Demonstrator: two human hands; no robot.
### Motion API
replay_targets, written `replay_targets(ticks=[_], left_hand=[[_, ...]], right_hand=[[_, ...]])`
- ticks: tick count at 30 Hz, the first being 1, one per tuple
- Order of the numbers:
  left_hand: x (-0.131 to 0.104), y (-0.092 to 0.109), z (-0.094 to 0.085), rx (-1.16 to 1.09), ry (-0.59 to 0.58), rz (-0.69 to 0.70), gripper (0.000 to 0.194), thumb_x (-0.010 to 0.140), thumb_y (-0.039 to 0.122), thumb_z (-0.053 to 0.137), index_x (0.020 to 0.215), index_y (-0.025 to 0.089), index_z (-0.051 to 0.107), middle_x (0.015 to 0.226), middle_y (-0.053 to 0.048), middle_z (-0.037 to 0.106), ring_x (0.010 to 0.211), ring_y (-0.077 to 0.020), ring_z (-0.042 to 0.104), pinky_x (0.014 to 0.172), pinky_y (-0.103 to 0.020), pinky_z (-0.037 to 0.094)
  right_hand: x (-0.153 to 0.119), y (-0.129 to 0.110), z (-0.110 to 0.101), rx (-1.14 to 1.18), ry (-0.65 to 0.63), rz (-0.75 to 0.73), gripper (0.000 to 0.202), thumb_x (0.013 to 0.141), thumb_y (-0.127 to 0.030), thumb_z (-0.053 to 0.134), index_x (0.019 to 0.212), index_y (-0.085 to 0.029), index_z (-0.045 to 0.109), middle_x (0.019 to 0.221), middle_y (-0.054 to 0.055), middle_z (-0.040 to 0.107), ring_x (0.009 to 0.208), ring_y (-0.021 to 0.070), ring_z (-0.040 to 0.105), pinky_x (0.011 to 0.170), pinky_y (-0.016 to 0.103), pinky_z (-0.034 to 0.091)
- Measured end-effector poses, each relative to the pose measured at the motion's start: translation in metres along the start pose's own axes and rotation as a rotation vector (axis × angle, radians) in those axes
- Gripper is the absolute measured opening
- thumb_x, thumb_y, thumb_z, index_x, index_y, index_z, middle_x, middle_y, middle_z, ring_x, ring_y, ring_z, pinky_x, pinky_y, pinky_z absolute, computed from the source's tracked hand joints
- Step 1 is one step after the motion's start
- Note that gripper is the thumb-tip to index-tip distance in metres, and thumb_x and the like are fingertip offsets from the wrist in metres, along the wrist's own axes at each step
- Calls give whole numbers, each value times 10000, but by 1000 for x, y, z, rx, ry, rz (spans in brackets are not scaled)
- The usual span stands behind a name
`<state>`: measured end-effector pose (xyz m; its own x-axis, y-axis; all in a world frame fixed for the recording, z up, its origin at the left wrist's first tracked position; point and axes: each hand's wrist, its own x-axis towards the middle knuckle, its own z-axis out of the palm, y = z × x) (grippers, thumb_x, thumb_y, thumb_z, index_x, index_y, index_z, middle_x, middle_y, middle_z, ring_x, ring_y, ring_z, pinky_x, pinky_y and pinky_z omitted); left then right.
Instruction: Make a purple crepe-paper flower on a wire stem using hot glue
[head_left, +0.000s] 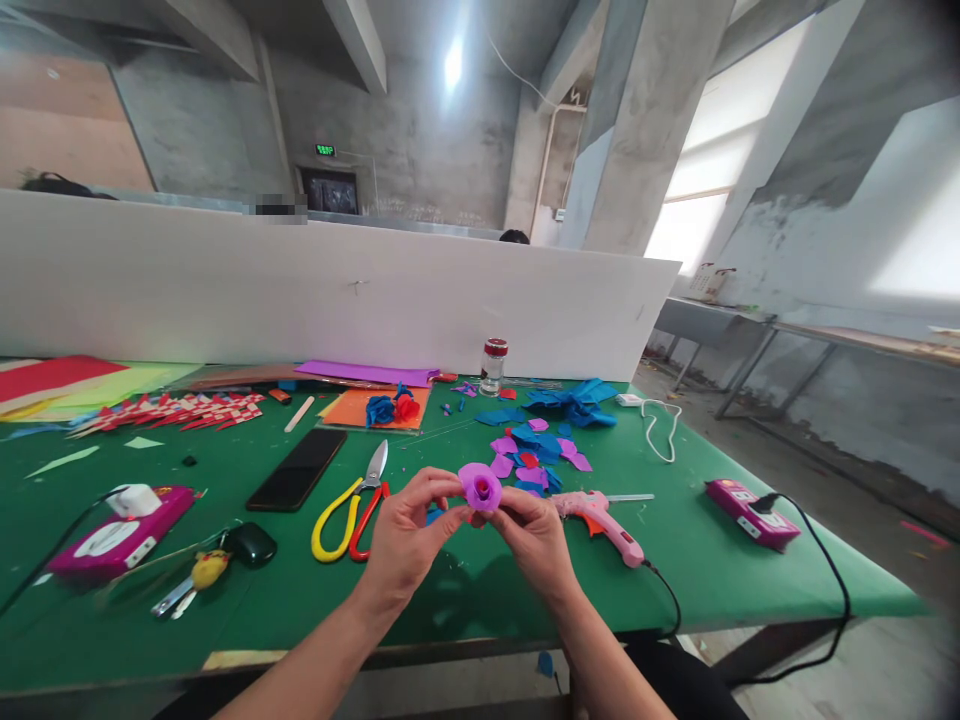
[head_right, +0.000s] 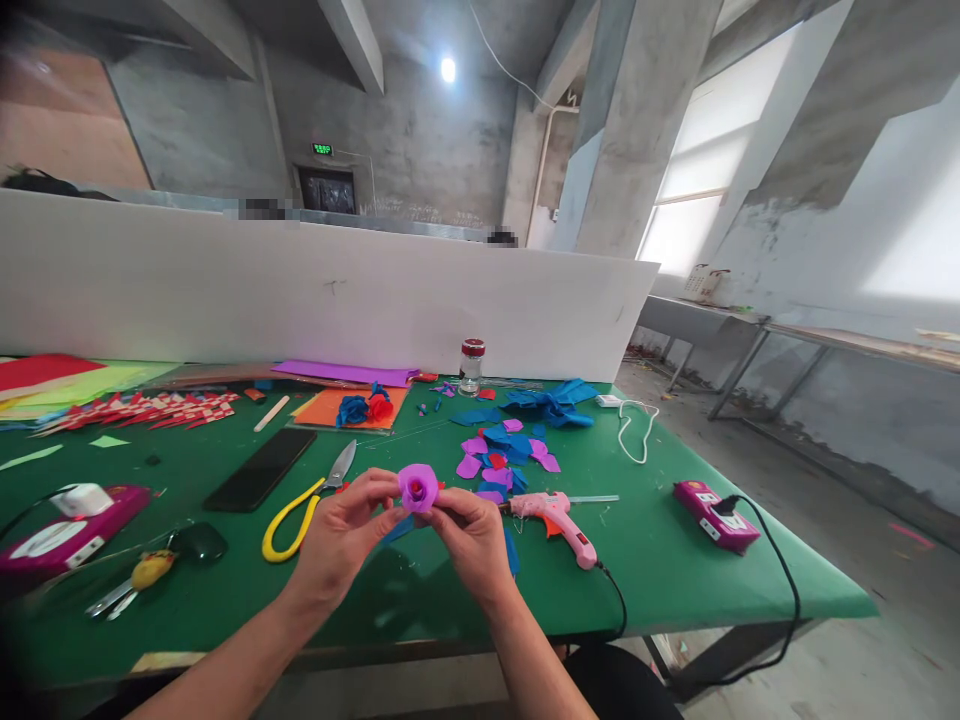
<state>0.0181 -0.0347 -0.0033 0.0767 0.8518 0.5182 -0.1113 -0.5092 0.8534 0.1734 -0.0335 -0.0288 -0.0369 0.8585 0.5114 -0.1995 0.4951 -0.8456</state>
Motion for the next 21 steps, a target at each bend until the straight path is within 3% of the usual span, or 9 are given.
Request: replay_targets(ticks=[21], left_hand=[[-6, 1, -2, -176, -70, -144, 122, 765, 239, 710, 870, 227, 771, 963, -67, 622, 916, -205, 536, 842, -336, 445]], right_hand=[[-1, 0, -6, -95, -58, -88, 88, 802, -256, 700, 813, -252, 787, 671, 15, 718, 638, 168, 634, 643, 264, 502]])
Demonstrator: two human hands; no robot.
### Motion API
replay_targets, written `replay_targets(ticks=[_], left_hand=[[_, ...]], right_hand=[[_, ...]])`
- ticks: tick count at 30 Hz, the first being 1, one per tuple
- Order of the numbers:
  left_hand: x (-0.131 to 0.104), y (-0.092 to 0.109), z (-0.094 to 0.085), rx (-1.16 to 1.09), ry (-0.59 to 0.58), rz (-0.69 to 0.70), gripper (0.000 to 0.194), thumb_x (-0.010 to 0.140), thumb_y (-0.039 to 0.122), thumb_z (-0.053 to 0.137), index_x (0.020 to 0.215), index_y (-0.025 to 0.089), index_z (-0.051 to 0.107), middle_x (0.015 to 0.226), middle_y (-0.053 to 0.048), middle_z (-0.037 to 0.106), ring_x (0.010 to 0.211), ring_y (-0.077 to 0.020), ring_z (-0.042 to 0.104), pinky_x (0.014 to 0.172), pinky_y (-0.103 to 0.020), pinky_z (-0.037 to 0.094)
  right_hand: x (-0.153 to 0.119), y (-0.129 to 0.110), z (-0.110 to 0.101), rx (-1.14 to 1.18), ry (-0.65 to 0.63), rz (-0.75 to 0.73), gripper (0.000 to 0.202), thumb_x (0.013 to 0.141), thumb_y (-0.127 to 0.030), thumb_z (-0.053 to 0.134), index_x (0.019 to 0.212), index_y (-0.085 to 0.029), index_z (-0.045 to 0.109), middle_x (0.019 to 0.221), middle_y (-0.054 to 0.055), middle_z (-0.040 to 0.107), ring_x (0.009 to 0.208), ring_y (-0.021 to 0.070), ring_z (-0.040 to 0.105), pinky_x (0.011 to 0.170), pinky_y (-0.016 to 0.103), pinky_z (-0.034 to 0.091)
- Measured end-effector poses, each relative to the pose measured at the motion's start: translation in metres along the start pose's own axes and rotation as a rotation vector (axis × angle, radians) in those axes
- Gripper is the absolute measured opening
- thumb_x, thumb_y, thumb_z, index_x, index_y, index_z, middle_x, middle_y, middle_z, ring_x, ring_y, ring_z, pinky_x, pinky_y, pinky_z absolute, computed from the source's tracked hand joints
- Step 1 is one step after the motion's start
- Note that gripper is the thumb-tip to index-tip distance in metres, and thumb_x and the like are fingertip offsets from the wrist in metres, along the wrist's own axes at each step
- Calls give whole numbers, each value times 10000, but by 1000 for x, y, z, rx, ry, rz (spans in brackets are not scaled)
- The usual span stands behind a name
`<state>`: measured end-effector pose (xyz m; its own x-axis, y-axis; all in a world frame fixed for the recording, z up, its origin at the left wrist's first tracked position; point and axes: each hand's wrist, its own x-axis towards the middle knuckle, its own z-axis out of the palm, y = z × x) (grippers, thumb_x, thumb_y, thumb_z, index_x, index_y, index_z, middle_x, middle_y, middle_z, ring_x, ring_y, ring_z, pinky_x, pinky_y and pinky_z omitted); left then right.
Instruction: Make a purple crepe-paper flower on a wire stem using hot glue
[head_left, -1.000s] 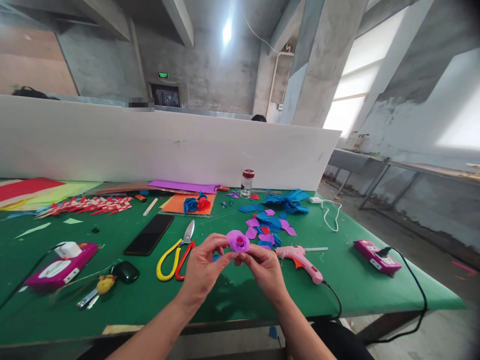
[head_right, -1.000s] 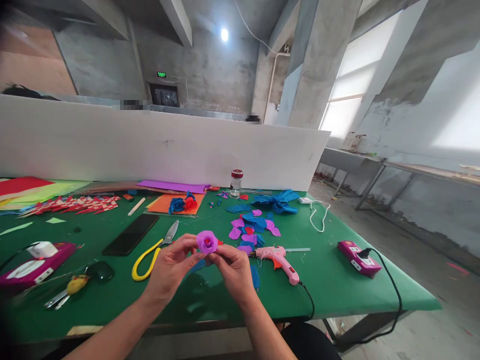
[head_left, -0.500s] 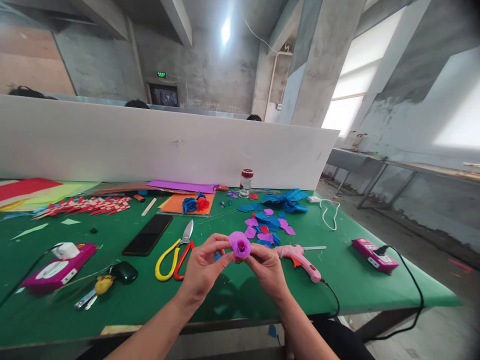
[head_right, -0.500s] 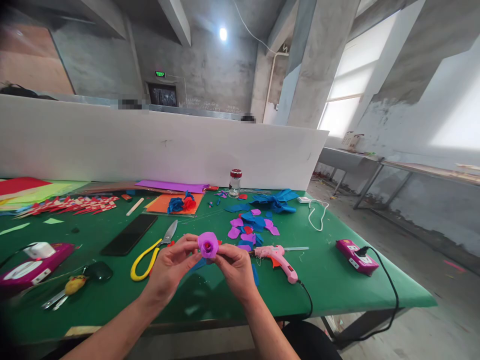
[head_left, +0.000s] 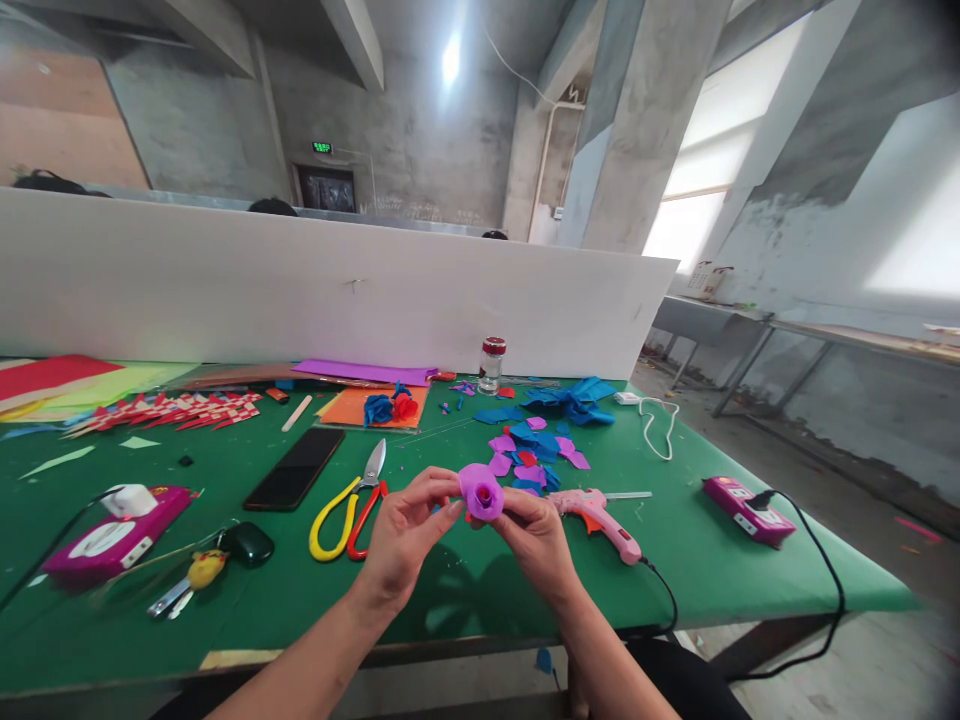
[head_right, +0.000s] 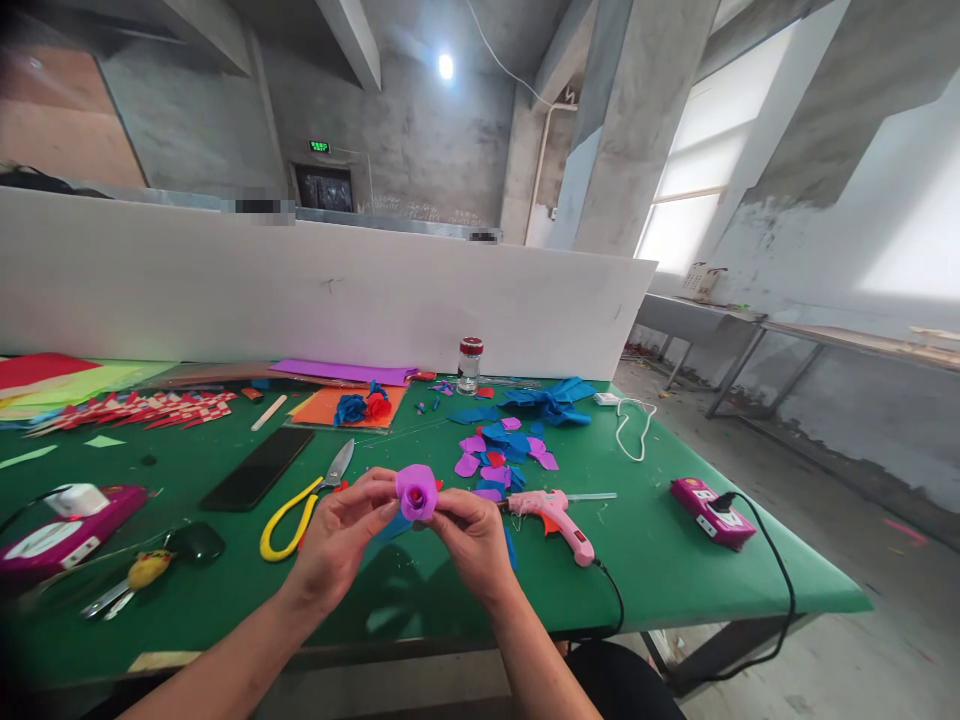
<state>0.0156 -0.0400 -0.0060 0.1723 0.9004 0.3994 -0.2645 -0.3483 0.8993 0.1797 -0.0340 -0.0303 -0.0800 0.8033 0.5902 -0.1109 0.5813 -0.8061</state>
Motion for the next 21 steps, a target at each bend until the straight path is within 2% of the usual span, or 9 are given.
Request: replay_targets(ticks=[5, 8, 10, 13, 15, 17, 21], left_hand=[[0, 6, -1, -28, -77, -9, 189, 795, 218, 631, 927, 206, 765, 969, -81, 625, 924, -223, 530, 857, -352, 423], [0, 7, -1, -42, -99, -11, 200, 806, 207, 587, 893, 193, 767, 935, -84, 632, 925, -228, 535, 829, -335, 416], [0, 6, 0, -40, -43, -7, 192, 818, 216, 578, 877, 199, 761, 938, -74, 626, 898, -212, 535, 797, -312, 414], [0, 7, -1, -10, 103, 41, 132, 817, 239, 614, 850, 220, 740, 928, -38, 598, 844, -173, 525, 743, -270, 407], [-1, 9, -1, 36, 90, 54, 102, 805, 251, 643, 791, 208, 735, 868, -29, 588, 812, -160, 516, 717, -253, 398], [-1, 11, 1, 46, 30, -26, 116, 807, 268, 649, 803, 199, 741, 815, -32, 601, 762, -152, 503, 683, -250, 390], [-2, 15, 6, 11, -41, -168, 163, 798, 302, 666, 748, 164, 737, 716, -33, 597, 681, -137, 464, 620, -247, 366]], right_hand=[[0, 1, -3, -76, -2, -47, 86, 802, -239, 703, 814, -262, 785, 697, 7, 732, 644, 155, 637, 643, 245, 496], [0, 1, -5, -113, -10, -87, 85, 803, -239, 703, 811, -263, 784, 704, 6, 740, 645, 156, 647, 636, 242, 502], [0, 1, -5, -113, -19, -87, 97, 818, -246, 686, 817, -257, 783, 703, 10, 741, 644, 161, 653, 637, 250, 512], [0, 2, -5, -110, 17, -90, 111, 833, -247, 668, 827, -249, 778, 701, 13, 738, 632, 163, 656, 620, 253, 520], [1, 3, -6, -143, 78, -135, 107, 828, -230, 670, 834, -251, 774, 716, 13, 741, 638, 162, 659, 612, 249, 522], [1, 4, -9, -209, 111, -201, 124, 826, -196, 667, 856, -259, 770, 747, 12, 745, 658, 162, 664, 625, 248, 524], [0, 2, -13, -334, 61, -308, 210, 841, -134, 634, 929, -278, 759, 802, 14, 745, 688, 154, 671, 639, 239, 527]])
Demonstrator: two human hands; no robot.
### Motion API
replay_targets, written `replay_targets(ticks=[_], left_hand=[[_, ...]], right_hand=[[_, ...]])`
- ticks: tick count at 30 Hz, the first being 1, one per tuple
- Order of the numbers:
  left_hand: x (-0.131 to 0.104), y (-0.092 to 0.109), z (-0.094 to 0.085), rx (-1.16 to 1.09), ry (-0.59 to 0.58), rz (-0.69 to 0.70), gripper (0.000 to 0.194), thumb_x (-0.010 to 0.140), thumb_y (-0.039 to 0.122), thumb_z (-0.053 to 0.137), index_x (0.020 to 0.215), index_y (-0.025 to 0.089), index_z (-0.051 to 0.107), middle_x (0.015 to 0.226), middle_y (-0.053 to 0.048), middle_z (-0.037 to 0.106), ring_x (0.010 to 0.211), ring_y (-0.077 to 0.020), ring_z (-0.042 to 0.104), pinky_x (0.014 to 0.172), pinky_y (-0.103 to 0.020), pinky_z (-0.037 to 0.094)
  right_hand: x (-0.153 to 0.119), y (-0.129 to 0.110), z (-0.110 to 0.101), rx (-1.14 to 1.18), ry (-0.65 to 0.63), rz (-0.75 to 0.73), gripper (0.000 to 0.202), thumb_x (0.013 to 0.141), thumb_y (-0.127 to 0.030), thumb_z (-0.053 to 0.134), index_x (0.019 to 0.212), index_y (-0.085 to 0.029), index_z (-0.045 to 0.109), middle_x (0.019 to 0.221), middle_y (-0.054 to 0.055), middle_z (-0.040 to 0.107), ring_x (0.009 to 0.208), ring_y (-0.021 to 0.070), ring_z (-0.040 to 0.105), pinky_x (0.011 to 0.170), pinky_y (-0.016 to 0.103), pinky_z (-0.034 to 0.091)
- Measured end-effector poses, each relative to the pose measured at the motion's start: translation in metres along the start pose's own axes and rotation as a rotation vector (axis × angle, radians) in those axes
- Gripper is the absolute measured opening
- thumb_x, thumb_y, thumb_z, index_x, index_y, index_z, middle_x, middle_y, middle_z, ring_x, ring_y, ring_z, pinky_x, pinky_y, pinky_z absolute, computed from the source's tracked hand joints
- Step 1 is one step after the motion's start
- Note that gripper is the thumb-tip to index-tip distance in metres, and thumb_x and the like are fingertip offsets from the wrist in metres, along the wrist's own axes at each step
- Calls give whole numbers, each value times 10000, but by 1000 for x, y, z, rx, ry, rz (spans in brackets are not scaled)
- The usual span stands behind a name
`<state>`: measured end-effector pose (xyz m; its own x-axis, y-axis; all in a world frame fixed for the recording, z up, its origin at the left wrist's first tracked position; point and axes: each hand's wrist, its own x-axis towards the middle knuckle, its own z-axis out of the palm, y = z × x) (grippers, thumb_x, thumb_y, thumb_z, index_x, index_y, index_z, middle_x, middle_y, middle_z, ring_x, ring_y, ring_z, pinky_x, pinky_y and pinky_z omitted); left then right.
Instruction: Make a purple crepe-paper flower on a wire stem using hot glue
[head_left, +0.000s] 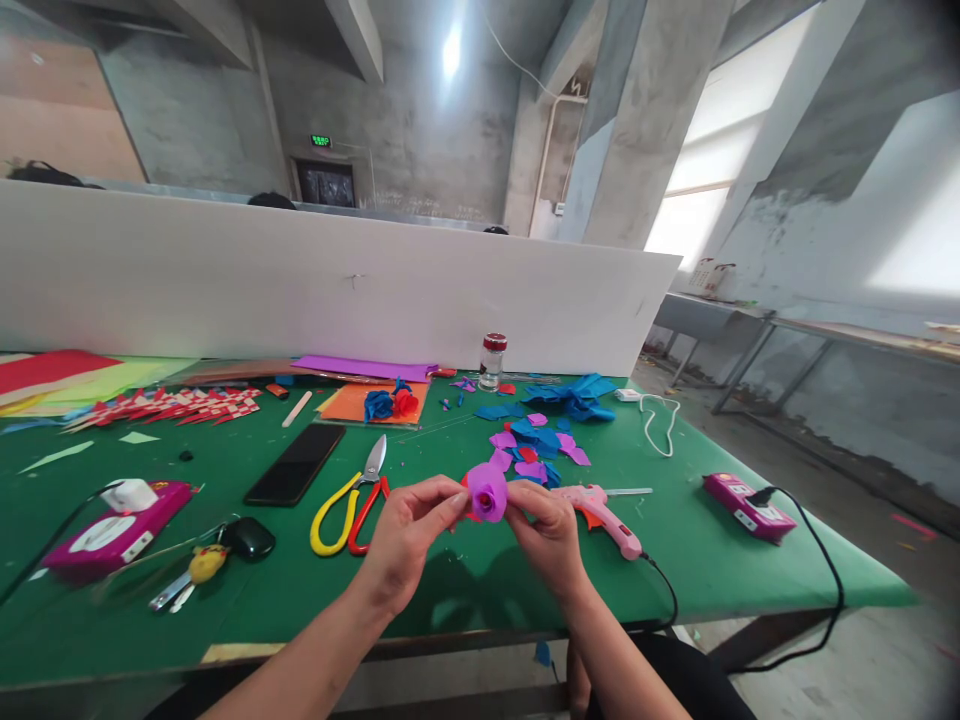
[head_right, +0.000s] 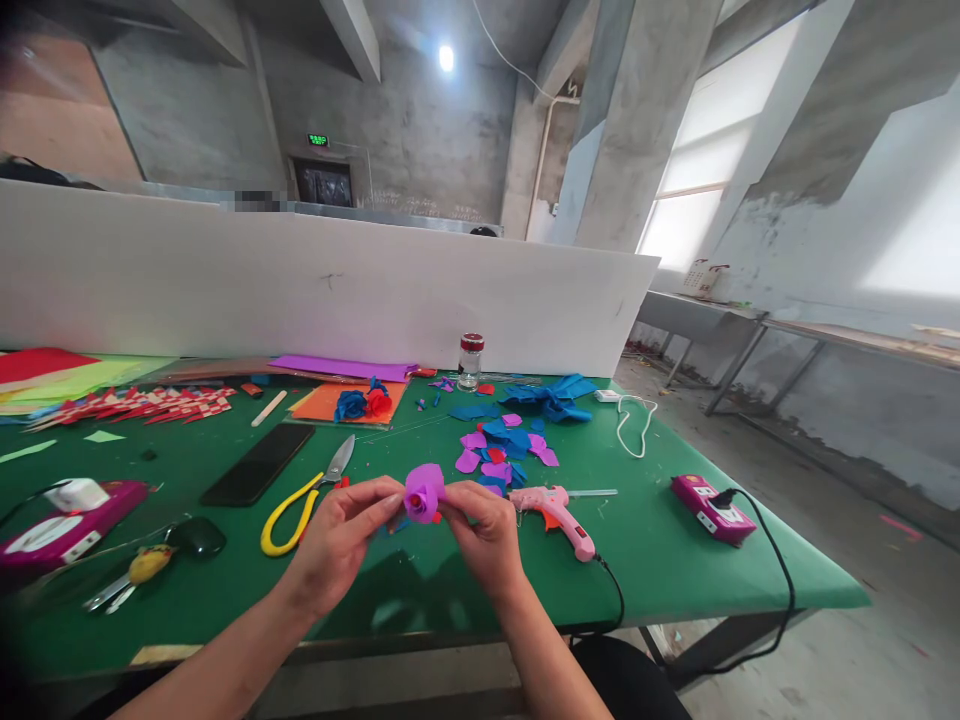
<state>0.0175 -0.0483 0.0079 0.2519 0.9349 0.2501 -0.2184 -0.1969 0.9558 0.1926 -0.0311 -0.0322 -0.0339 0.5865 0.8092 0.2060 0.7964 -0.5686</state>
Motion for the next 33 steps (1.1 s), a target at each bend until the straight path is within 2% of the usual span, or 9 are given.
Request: replay_targets(ticks=[3, 7, 12, 16, 21, 24, 28, 30, 33], left_hand=[[-1, 2, 3, -78, 28, -46, 193, 782, 311, 684, 679, 151, 717, 683, -30, 593, 657, -127, 453, 608, -241, 365], [-1, 3, 6, -195, 70, -165, 158, 722, 307, 752, 702, 152, 728, 708, -40, 651, 649, -117, 490, 594, -225, 372], [-2, 3, 9, -294, 56, -275, 157, 699, 293, 774, 712, 145, 722, 708, -40, 667, 594, -95, 491, 558, -214, 365], [-3, 5, 12, -266, 72, -230, 165, 683, 281, 782, 684, 140, 695, 672, -14, 627, 546, -75, 449, 528, -208, 349], [-7, 10, 16, -33, 204, -108, 161, 691, 290, 757, 678, 157, 667, 604, 23, 571, 511, -72, 420, 500, -205, 332], [-6, 11, 16, 36, 266, -80, 164, 685, 306, 750, 684, 167, 663, 585, 32, 553, 502, -78, 421, 487, -207, 333], [-5, 10, 12, 7, 178, -151, 218, 691, 360, 742, 685, 149, 686, 597, 5, 572, 513, -86, 426, 479, -209, 338], [-4, 8, 11, -62, 113, -225, 241, 700, 374, 735, 686, 136, 699, 620, -15, 582, 528, -91, 437, 475, -209, 342], [-5, 7, 11, -189, 75, -290, 224, 690, 349, 744, 664, 132, 697, 651, -26, 585, 548, -96, 458, 477, -209, 352]], right_hand=[[1, -1, -3, -54, 8, -52, 223, 852, -132, 616, 949, -277, 754, 817, 22, 743, 692, 157, 679, 629, 238, 538], [2, -1, -7, -121, 8, -72, 213, 863, -148, 598, 941, -272, 753, 807, 33, 744, 695, 175, 689, 624, 263, 550], [2, 1, -10, -155, -36, -81, 213, 882, -168, 578, 961, -264, 751, 831, 51, 748, 717, 179, 693, 633, 273, 551], [1, 1, -11, -153, -60, -90, 221, 884, -157, 575, 974, -262, 749, 830, 53, 746, 720, 174, 691, 632, 265, 545], [1, 3, -12, -176, -60, -87, 217, 891, -173, 561, 961, -257, 748, 838, 51, 748, 722, 179, 694, 633, 272, 547], [0, 4, -13, -184, -36, -88, 201, 886, -180, 572, 940, -258, 749, 822, 44, 748, 708, 179, 693, 627, 271, 547], [0, 1, -12, -174, -28, -87, 205, 886, -178, 572, 936, -265, 750, 817, 42, 748, 704, 181, 693, 626, 275, 549], [1, -1, -11, -161, -32, -93, 216, 886, -165, 570, 949, -269, 749, 816, 41, 748, 707, 179, 693, 627, 272, 550], [1, -4, -9, -142, -39, -88, 221, 882, -164, 572, 946, -274, 753, 813, 38, 747, 708, 180, 698, 625, 273, 554]])
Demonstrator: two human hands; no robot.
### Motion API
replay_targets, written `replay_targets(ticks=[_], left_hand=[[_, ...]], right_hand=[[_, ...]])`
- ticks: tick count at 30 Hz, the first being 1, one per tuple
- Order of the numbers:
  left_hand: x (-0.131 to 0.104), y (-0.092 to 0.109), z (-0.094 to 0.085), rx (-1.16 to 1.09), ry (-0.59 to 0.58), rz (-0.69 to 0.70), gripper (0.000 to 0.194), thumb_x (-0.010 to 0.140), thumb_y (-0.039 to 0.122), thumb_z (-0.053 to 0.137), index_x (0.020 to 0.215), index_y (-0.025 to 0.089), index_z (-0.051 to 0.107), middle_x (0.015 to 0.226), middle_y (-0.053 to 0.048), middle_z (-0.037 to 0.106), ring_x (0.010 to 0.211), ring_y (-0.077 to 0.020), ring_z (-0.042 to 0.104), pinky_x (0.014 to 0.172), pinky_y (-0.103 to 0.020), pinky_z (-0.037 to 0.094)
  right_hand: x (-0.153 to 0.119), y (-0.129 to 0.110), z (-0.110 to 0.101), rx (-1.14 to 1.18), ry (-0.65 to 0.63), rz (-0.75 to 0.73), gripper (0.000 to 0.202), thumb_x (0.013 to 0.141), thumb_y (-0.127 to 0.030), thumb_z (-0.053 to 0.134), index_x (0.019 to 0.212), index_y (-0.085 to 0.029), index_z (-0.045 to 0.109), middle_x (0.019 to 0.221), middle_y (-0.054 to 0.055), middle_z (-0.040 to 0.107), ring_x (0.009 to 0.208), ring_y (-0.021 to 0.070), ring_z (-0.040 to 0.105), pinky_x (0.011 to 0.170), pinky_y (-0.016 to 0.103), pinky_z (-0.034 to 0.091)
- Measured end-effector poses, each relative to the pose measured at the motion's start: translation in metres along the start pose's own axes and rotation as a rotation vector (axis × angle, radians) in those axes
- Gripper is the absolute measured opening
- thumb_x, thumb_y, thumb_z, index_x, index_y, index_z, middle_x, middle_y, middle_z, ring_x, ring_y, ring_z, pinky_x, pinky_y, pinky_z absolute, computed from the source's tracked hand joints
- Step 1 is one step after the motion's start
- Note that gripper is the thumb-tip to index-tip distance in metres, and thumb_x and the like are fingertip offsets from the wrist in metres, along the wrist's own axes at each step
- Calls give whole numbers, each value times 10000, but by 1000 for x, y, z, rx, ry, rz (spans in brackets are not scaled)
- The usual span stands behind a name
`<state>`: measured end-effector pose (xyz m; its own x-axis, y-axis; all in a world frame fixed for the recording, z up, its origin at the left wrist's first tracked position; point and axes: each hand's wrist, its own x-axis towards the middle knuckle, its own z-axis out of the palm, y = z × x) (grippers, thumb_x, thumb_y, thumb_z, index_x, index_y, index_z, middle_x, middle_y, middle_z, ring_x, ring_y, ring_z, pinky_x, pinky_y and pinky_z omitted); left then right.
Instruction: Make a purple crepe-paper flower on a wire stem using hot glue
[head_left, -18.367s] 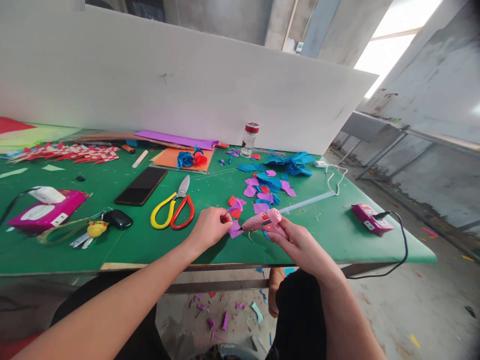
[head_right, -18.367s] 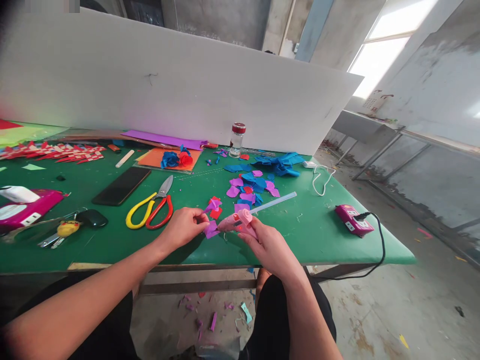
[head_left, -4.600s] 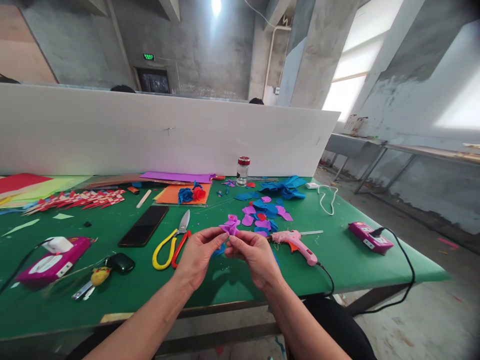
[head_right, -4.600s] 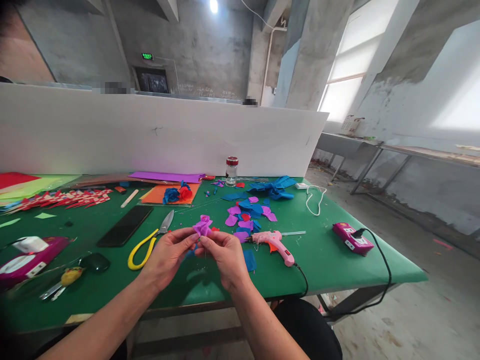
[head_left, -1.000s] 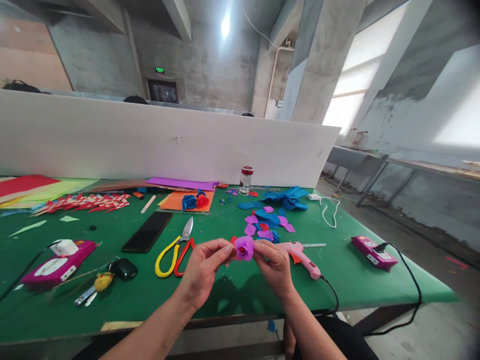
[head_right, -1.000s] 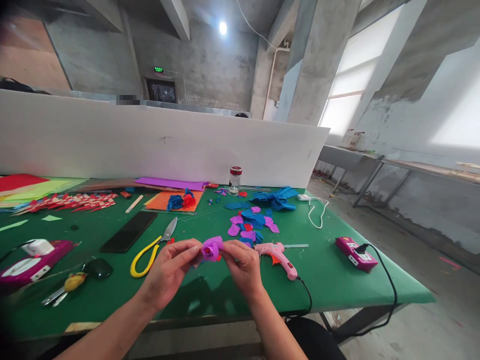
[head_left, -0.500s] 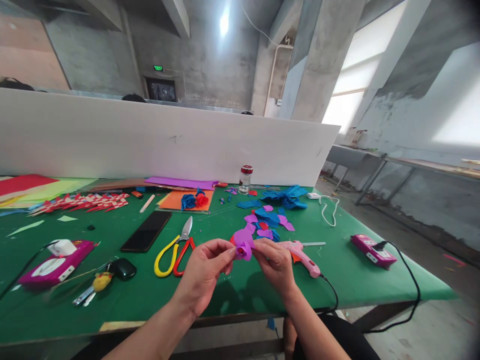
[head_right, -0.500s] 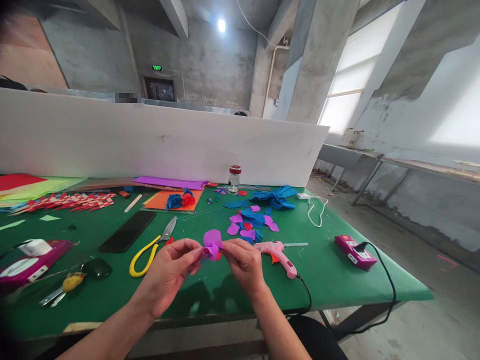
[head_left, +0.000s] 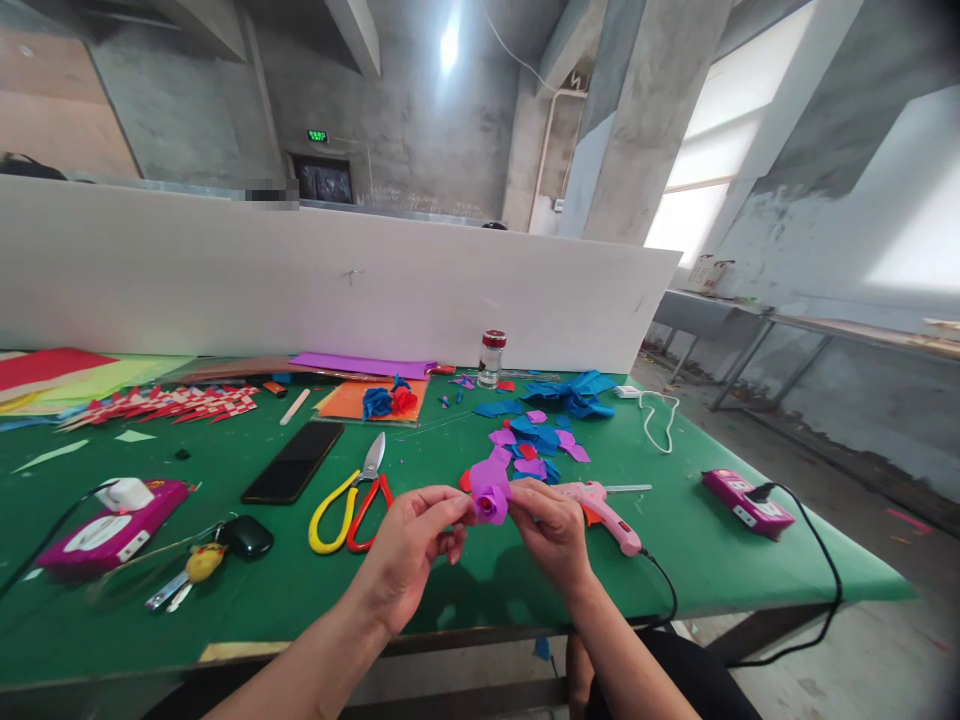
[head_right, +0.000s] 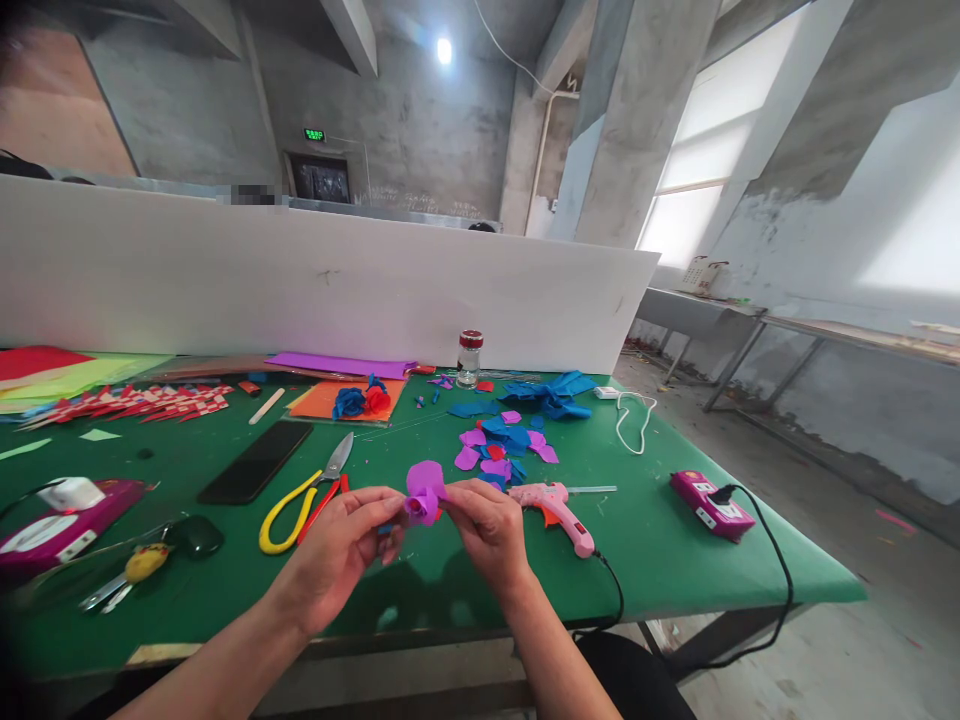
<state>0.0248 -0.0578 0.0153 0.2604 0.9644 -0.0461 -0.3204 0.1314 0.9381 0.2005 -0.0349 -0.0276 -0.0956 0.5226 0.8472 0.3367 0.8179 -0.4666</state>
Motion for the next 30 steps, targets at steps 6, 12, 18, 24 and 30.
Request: replay_targets(ticks=[6, 12, 18, 24, 30], left_hand=[[-2, 1, 3, -79, 4, 5, 190, 627, 292, 800, 669, 139, 695, 651, -11, 590, 537, -84, 452, 472, -209, 351], [-5, 1, 7, 135, 98, 198, 168, 695, 294, 736, 651, 163, 641, 594, 22, 541, 493, -76, 425, 464, -205, 347], [-10, 1, 6, 394, 194, 367, 135, 731, 288, 683, 657, 189, 627, 559, 23, 555, 451, -87, 425, 426, -206, 327], [3, 17, -17, 503, 233, 480, 109, 745, 318, 695, 730, 210, 703, 661, -10, 632, 576, -133, 502, 538, -239, 393], [16, 34, -40, 759, -103, 416, 107, 743, 328, 713, 772, 251, 783, 864, -65, 678, 828, -218, 595, 751, -304, 437]], right_hand=[[0, -1, 1, 17, -9, 5, 218, 882, -165, 582, 961, -275, 752, 821, 41, 746, 727, 181, 700, 628, 267, 552], [-1, 2, 0, 14, -17, 13, 207, 881, -177, 585, 957, -271, 753, 818, 41, 746, 702, 177, 692, 627, 271, 550], [0, 4, 1, 47, -31, 72, 180, 883, -228, 586, 913, -258, 761, 793, 45, 744, 689, 179, 683, 623, 276, 541], [0, 4, 1, 239, -270, 266, 164, 862, -321, 634, 839, -233, 770, 725, 26, 740, 674, 173, 678, 647, 267, 528], [-2, -2, -3, 411, -529, 408, 207, 853, -358, 635, 810, -209, 773, 739, 22, 745, 689, 176, 679, 657, 267, 531]])
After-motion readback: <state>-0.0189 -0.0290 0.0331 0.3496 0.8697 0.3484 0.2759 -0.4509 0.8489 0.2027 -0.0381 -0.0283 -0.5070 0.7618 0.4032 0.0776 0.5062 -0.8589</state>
